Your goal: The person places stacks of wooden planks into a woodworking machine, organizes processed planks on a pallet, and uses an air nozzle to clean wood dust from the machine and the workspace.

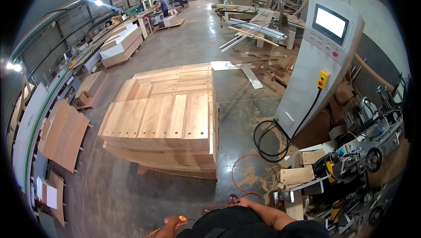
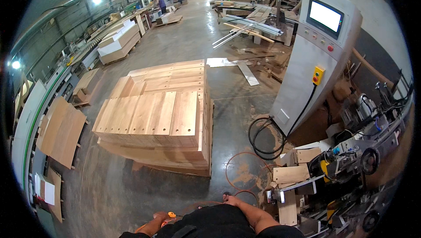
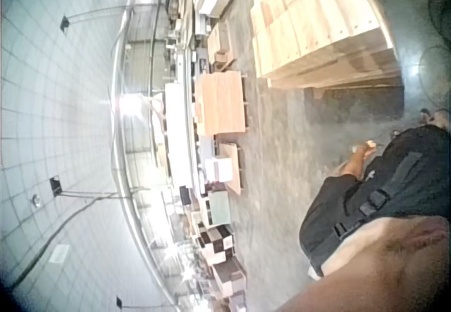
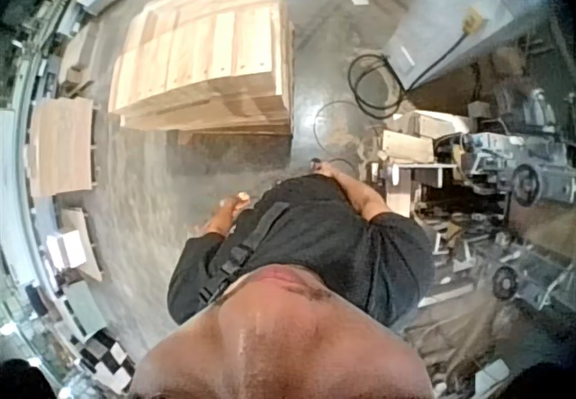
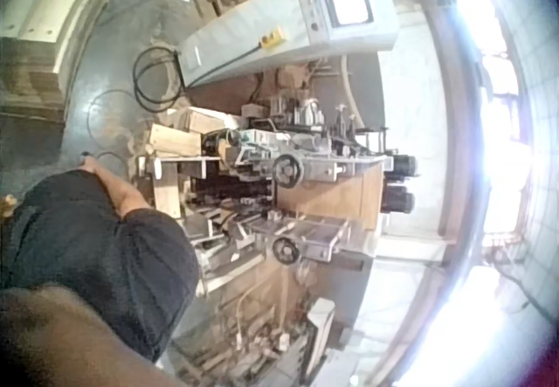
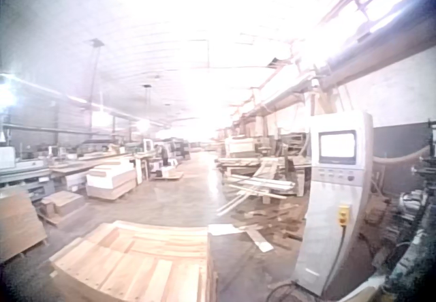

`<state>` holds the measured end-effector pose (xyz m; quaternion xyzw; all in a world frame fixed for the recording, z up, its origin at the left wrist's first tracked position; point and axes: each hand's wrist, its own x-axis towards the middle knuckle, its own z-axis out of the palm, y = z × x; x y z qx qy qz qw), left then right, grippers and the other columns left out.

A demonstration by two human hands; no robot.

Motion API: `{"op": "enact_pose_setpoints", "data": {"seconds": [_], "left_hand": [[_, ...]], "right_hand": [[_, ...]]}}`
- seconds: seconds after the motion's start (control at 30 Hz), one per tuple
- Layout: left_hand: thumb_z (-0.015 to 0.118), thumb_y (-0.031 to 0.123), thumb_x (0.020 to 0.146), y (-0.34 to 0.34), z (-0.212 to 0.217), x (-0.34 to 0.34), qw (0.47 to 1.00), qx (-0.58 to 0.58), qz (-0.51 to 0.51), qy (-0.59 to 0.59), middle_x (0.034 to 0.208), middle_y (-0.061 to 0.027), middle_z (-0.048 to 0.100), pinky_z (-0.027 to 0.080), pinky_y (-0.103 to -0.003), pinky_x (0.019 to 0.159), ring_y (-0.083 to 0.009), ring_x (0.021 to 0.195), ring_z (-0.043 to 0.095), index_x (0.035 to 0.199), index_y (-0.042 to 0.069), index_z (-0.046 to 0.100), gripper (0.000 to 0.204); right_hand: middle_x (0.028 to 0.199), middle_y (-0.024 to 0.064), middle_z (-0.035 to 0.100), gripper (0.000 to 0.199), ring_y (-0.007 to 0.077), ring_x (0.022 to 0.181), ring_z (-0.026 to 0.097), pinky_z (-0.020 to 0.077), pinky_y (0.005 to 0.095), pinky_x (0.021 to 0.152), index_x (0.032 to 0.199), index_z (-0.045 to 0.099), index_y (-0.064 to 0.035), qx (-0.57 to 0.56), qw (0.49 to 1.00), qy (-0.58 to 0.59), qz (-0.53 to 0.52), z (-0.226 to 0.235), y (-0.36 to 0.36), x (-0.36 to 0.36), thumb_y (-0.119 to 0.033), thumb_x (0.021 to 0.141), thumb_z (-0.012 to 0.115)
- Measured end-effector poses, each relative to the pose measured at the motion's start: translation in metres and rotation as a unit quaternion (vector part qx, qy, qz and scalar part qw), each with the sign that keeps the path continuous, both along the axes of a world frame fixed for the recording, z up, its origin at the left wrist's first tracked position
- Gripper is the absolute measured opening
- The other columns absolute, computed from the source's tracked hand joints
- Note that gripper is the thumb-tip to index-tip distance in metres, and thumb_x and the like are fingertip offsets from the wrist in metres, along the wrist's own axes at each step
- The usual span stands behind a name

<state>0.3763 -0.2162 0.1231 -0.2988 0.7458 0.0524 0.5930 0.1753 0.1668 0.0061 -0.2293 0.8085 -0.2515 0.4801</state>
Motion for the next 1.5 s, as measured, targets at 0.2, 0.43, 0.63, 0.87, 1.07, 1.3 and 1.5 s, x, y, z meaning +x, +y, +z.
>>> {"op": "enact_pose_setpoints", "data": {"seconds": [0.2, 0.43, 0.63, 0.87, 1.07, 1.3, 1.5], "left_hand": [[0.055, 0.074, 0.074, 0.016, -0.005, -0.005, 0.997, -0.008, 0.069, 0.043, 0.069, 0.0069, 0.064, 0.046, -0.026, 0.070, -0.0065, 0.075, 0.064, 0.081, 0.017, 0.069, 0.059], [0.057, 0.074, 0.072, 0.044, -0.003, -0.047, 0.987, 0.000, -0.008, 0.161, 0.089, -0.0032, 0.069, 0.049, -0.032, 0.075, -0.0186, 0.089, 0.066, 0.094, 0.013, 0.070, 0.066], [0.059, 0.069, 0.073, 0.070, 0.010, -0.070, 0.987, 0.012, -0.041, 0.153, 0.098, -0.0069, 0.070, 0.051, -0.034, 0.078, -0.0231, 0.097, 0.066, 0.097, 0.012, 0.071, 0.063], [0.056, 0.061, 0.080, 0.047, -0.082, -0.050, 0.968, 0.029, -0.064, 0.242, 0.100, -0.0205, 0.066, 0.052, -0.044, 0.076, -0.0358, 0.097, 0.063, 0.096, 0.003, 0.068, 0.062], [0.061, 0.050, 0.082, 0.106, 0.003, -0.113, 0.882, 0.152, 0.020, 0.445, 0.084, -0.0292, 0.063, 0.048, -0.047, 0.066, -0.0433, 0.086, 0.062, 0.087, -0.005, 0.066, 0.056], [0.063, 0.026, 0.085, 0.152, 0.057, -0.204, 0.729, 0.341, 0.068, 0.589, 0.086, -0.0223, 0.065, 0.048, -0.040, 0.072, -0.0356, 0.083, 0.064, 0.107, -0.003, 0.059, 0.036], [0.065, 0.025, 0.085, 0.162, 0.049, -0.223, 0.704, 0.392, 0.050, 0.590, 0.107, -0.0184, 0.064, 0.046, -0.035, 0.088, -0.0272, 0.100, 0.061, 0.115, -0.001, 0.057, 0.040]], "right_hand": [[0.107, 0.0168, 0.064, 0.044, 0.0349, 0.105, 0.057, 0.0439, 0.0445, 0.087, 0.103, 0.067, -0.0093, -0.029, 0.999, -0.004, -0.014, -0.014, -0.001, 0.004, -0.045, 0.079, 0.059], [0.102, 0.0220, 0.064, 0.050, 0.0379, 0.100, 0.058, 0.0446, 0.0457, 0.085, 0.102, 0.065, -0.0014, -0.049, 0.996, 0.005, -0.073, -0.105, 0.010, 0.004, -0.044, 0.080, 0.056], [0.095, 0.0176, 0.066, 0.032, 0.0336, 0.090, 0.063, 0.0481, 0.0445, 0.075, 0.087, 0.067, -0.0080, -0.019, 0.995, 0.070, -0.070, -0.075, -0.001, 0.011, -0.035, 0.076, 0.056], [0.089, 0.0171, 0.067, 0.037, 0.0364, 0.088, 0.062, 0.0478, 0.0455, 0.078, 0.095, 0.069, -0.0106, 0.042, 0.994, 0.025, -0.100, 0.006, -0.019, 0.007, -0.042, 0.079, 0.058], [0.074, 0.0101, 0.063, 0.071, 0.0196, 0.062, 0.060, 0.0480, 0.0339, 0.053, 0.105, 0.066, -0.0075, -0.065, 0.962, -0.195, -0.180, 0.085, -0.057, -0.016, -0.071, 0.083, 0.044], [0.067, 0.0160, 0.063, 0.056, 0.0271, 0.064, 0.064, 0.0504, 0.0394, 0.058, 0.079, 0.067, -0.0001, -0.121, 0.940, 0.085, -0.308, 0.185, -0.096, -0.066, -0.056, 0.080, 0.057], [0.078, 0.0203, 0.066, 0.051, 0.0345, 0.077, 0.065, 0.0507, 0.0424, 0.070, 0.083, 0.069, -0.0026, -0.066, 0.904, 0.186, -0.379, 0.215, -0.026, -0.116, -0.051, 0.079, 0.055]]}}
